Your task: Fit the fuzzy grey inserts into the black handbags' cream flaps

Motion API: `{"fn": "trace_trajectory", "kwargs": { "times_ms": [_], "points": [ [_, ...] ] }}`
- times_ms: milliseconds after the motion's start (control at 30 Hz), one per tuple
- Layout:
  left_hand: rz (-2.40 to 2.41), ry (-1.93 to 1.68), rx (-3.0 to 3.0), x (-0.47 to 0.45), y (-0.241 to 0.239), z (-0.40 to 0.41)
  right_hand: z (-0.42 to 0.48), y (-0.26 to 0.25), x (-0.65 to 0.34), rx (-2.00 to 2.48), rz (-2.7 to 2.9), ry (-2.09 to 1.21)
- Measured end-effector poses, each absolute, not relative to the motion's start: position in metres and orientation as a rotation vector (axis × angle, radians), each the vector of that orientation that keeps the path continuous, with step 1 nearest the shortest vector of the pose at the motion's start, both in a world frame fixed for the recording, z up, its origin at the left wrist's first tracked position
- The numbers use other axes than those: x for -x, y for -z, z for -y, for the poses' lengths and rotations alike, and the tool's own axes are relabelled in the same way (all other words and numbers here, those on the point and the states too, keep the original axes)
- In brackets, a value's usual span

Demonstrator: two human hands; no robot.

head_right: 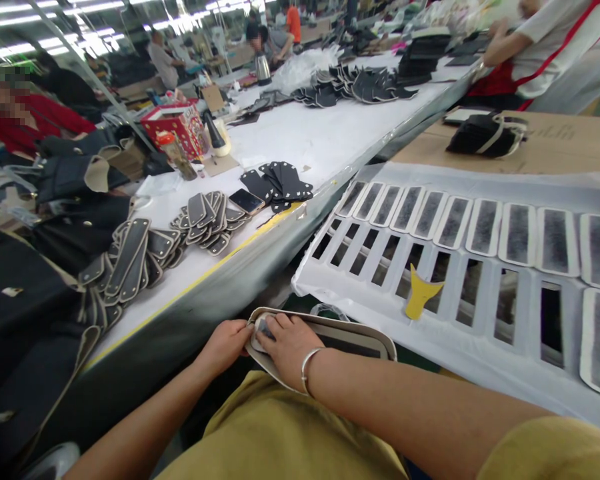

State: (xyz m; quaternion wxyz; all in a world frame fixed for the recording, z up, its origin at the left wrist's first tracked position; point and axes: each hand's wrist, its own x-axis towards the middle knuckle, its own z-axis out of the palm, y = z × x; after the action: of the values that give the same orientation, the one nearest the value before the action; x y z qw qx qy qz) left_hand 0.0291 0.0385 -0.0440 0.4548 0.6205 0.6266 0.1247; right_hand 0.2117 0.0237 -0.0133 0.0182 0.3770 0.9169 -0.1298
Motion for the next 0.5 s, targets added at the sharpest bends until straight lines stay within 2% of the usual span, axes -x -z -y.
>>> {"fn": "trace_trajectory", "kwargs": {
  "times_ms": [167, 367, 433, 500],
  "points": [
    [-1.609, -0.28, -1.687, -0.035, 0.033, -0.039, -0.022, 0.011, -0.208, -1.253, -2.802, 0.536],
    [-1.634, -0.286, -1.778, -0.036, 0.031, -0.04, -0.029, -0.021, -0.22, -1.489, -2.789, 0.994],
    [-1.637, -0.289, -1.784, -0.036, 0.032, -0.04, -0.034, -0.035, -0.234, -1.618, -2.825, 0.885],
    [-1.641, -0.289, -1.787, -0.035, 0.033, -0.04, -0.036, -0.045, -0.255, -1.687, -2.813, 0.578]
  ]
}}
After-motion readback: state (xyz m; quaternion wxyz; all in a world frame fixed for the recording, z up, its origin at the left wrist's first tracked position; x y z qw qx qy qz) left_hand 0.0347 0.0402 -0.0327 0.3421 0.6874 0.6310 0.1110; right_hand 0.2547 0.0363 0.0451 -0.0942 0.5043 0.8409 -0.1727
